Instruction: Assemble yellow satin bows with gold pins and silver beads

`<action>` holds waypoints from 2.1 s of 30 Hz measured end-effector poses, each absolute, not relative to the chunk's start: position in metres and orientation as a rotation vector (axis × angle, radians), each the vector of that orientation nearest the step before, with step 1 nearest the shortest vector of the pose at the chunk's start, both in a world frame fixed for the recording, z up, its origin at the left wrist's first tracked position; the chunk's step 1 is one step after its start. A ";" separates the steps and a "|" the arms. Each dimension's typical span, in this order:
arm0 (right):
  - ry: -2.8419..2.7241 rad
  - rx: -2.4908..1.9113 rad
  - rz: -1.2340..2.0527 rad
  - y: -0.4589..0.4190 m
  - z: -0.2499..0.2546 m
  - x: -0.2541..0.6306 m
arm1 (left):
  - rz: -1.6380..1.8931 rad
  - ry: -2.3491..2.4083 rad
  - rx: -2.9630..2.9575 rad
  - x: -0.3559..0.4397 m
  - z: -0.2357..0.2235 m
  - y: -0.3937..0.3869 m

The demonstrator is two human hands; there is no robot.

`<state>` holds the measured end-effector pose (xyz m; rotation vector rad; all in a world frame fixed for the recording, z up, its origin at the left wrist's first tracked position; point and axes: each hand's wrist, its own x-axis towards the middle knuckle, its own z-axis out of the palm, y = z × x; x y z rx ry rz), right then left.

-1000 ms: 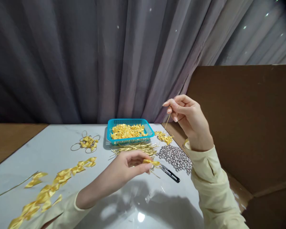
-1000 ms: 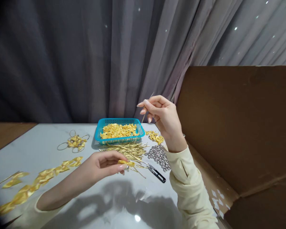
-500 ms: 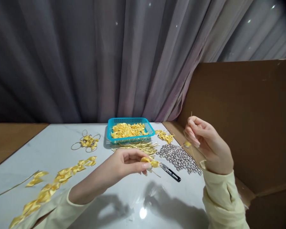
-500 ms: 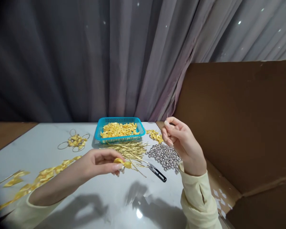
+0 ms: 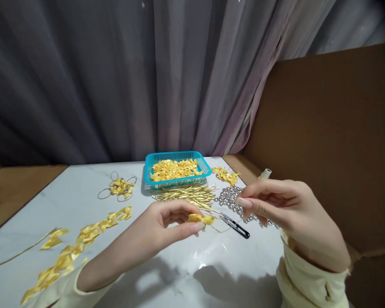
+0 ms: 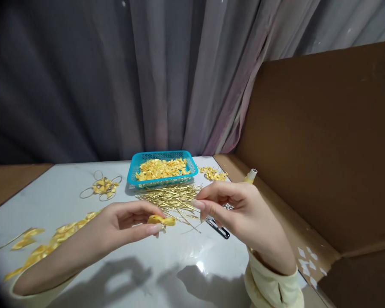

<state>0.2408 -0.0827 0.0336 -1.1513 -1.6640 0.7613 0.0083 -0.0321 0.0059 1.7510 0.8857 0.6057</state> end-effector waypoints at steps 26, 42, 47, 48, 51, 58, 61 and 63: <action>-2.153 -1.192 0.567 -0.079 0.028 0.230 | 0.626 0.868 1.842 0.008 -0.006 -0.030; -2.187 -1.219 0.552 -0.077 0.028 0.230 | 0.586 0.927 1.802 0.015 0.008 -0.034; -2.181 -1.215 0.571 -0.076 0.028 0.230 | 0.530 0.877 1.664 0.015 0.008 -0.031; -2.178 -1.212 0.572 -0.076 0.028 0.230 | 0.530 0.862 1.626 0.015 0.007 -0.030; -2.176 -1.207 0.569 -0.076 0.028 0.230 | 0.532 0.844 1.569 0.016 0.006 -0.029; -2.168 -1.210 0.577 -0.080 0.029 0.232 | 0.506 0.844 1.622 0.017 0.009 -0.031; -2.165 -1.212 0.573 -0.080 0.029 0.232 | 0.503 0.821 1.637 0.017 0.010 -0.031; -2.166 -1.203 0.569 -0.079 0.029 0.231 | 0.510 0.826 1.637 0.017 0.010 -0.032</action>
